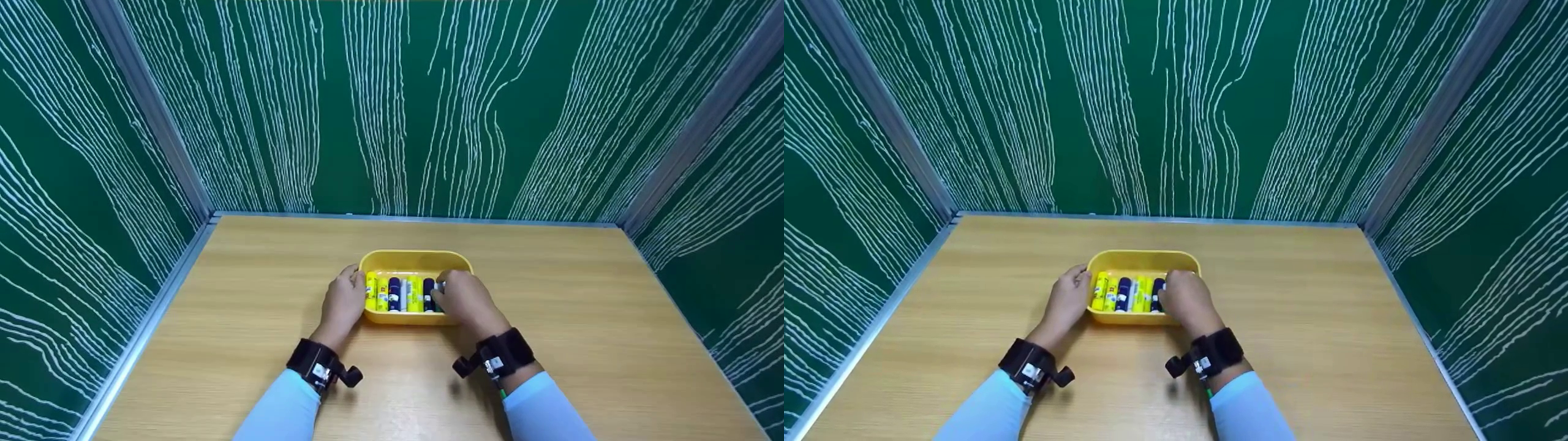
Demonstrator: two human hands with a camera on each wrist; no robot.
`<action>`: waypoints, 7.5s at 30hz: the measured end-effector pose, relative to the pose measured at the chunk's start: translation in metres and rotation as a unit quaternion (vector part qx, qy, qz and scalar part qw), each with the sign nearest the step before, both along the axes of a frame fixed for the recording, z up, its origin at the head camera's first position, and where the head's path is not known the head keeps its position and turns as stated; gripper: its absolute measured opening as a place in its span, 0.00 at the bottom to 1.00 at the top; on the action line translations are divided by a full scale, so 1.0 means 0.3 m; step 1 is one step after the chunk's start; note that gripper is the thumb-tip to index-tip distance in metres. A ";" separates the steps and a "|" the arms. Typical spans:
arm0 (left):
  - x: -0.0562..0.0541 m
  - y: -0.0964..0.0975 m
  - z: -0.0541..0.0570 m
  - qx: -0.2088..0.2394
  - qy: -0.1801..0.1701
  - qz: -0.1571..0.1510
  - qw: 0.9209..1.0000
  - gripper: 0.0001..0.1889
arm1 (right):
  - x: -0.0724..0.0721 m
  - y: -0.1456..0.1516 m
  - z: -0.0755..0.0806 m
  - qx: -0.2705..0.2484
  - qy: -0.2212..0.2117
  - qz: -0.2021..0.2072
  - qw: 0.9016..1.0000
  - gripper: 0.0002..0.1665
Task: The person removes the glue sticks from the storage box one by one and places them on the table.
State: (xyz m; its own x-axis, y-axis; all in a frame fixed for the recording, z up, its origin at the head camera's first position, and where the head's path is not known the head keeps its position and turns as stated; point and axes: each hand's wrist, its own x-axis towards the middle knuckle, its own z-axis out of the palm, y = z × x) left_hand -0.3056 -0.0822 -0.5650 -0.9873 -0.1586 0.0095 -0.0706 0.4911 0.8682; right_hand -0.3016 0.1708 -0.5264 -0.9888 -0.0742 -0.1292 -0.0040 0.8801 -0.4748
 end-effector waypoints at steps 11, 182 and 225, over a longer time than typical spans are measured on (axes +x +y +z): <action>-0.004 0.001 0.001 0.007 -0.004 -0.002 1.000 0.26 | 0.003 -0.003 0.004 -0.020 -0.008 -0.017 1.000 0.21; 0.003 0.006 0.009 -0.020 0.006 0.004 1.000 0.26 | -0.072 0.354 -0.043 -0.175 -0.105 -0.078 0.976 0.24; 0.004 0.004 0.010 -0.006 0.004 0.001 1.000 0.25 | -0.062 0.319 0.042 -0.211 -0.074 -0.115 0.968 0.24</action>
State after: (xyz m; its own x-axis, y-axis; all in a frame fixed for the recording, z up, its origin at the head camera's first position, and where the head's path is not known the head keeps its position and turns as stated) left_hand -0.3044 -0.0809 -0.5619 -0.9868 -0.1608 0.0187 -0.0652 0.5007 0.8632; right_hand -0.3202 0.2665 -0.5139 -0.9586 0.0687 -0.2764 0.2643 0.5765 -0.7732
